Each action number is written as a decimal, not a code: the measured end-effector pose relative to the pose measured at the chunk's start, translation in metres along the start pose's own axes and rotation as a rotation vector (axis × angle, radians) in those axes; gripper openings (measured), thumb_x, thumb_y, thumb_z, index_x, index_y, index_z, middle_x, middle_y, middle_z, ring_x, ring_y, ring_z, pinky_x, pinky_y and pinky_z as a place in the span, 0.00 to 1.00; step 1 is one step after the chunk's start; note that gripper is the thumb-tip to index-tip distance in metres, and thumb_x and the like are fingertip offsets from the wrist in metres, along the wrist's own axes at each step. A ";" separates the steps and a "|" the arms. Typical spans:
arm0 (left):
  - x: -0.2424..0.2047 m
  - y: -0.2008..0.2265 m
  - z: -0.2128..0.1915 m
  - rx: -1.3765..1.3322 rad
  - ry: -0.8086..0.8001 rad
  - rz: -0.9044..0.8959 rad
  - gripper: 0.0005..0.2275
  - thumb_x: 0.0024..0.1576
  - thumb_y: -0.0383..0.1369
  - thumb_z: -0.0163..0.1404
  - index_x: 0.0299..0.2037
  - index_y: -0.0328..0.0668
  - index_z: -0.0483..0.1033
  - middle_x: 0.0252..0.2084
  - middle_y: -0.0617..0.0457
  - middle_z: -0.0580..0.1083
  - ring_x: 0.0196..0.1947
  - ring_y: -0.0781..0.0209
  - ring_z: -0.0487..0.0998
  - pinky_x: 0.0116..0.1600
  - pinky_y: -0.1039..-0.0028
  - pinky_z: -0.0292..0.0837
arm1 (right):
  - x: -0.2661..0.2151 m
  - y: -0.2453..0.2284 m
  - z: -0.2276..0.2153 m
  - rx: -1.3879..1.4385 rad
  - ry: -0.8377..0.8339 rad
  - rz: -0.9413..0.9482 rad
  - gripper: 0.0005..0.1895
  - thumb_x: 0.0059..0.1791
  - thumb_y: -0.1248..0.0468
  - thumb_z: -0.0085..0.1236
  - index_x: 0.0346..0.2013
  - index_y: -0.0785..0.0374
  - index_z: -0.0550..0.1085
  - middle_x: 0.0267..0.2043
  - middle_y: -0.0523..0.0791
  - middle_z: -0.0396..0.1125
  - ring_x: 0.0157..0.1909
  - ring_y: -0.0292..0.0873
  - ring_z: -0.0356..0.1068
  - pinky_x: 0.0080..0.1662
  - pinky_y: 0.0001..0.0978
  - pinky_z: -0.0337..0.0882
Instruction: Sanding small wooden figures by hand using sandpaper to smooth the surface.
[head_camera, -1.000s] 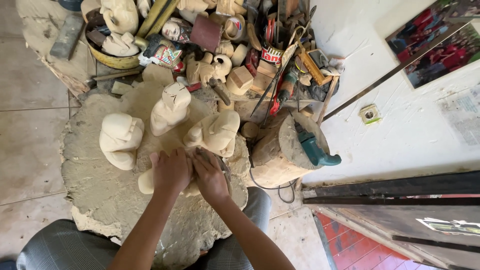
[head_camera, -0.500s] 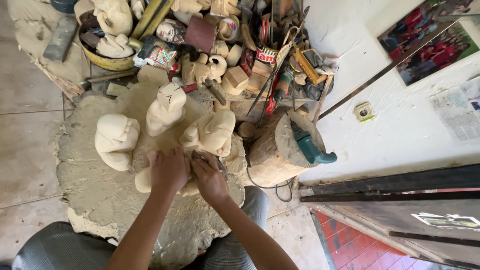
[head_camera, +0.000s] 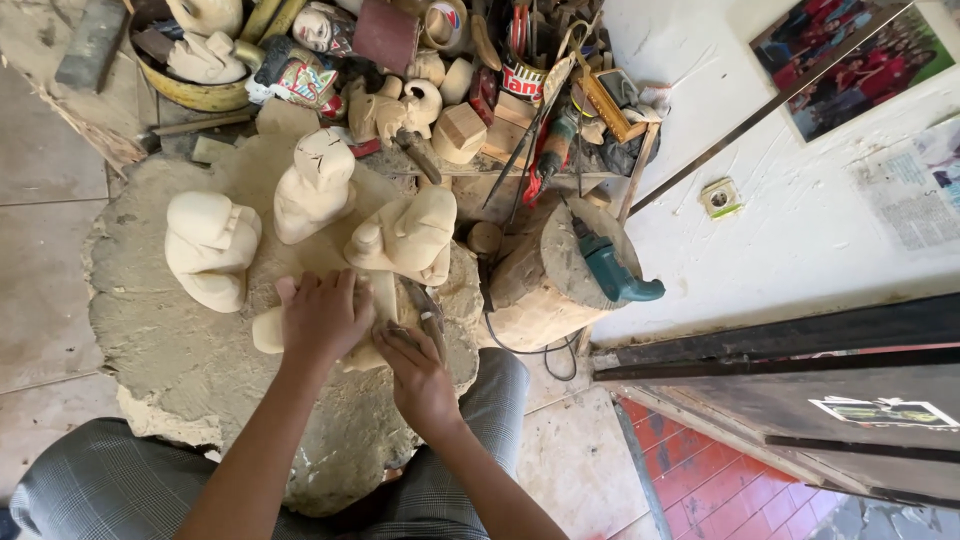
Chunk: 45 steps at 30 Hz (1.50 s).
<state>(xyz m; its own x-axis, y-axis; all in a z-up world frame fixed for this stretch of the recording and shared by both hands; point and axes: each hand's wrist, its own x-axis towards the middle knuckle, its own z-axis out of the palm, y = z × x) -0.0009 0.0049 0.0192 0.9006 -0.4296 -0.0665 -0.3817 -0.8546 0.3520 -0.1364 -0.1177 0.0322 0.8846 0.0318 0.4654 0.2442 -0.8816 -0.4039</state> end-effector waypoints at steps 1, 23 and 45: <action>-0.001 0.002 -0.002 0.000 -0.001 0.000 0.19 0.65 0.47 0.33 0.47 0.47 0.74 0.46 0.50 0.78 0.52 0.45 0.76 0.57 0.58 0.68 | -0.002 0.000 0.000 0.000 -0.001 0.001 0.17 0.51 0.74 0.50 0.52 0.63 0.79 0.50 0.50 0.76 0.59 0.51 0.70 0.63 0.39 0.68; -0.010 -0.003 0.032 -0.032 0.064 -0.048 0.23 0.72 0.46 0.25 0.56 0.56 0.78 0.56 0.59 0.78 0.58 0.59 0.71 0.59 0.58 0.54 | 0.014 0.018 0.009 0.435 0.176 0.442 0.11 0.48 0.69 0.64 0.45 0.62 0.80 0.48 0.48 0.72 0.43 0.45 0.75 0.47 0.35 0.79; -0.013 0.003 0.046 0.021 0.352 -0.004 0.11 0.68 0.36 0.37 0.39 0.48 0.73 0.32 0.54 0.72 0.43 0.58 0.71 0.49 0.67 0.52 | 0.071 0.031 0.056 0.373 0.235 0.695 0.06 0.44 0.68 0.63 0.30 0.51 0.79 0.46 0.39 0.61 0.52 0.46 0.60 0.57 0.43 0.64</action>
<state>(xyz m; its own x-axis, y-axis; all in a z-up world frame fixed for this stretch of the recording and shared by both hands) -0.0231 -0.0056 -0.0214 0.9173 -0.3021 0.2593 -0.3785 -0.8637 0.3329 -0.0437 -0.1166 0.0083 0.7864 -0.5996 0.1484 -0.1759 -0.4478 -0.8767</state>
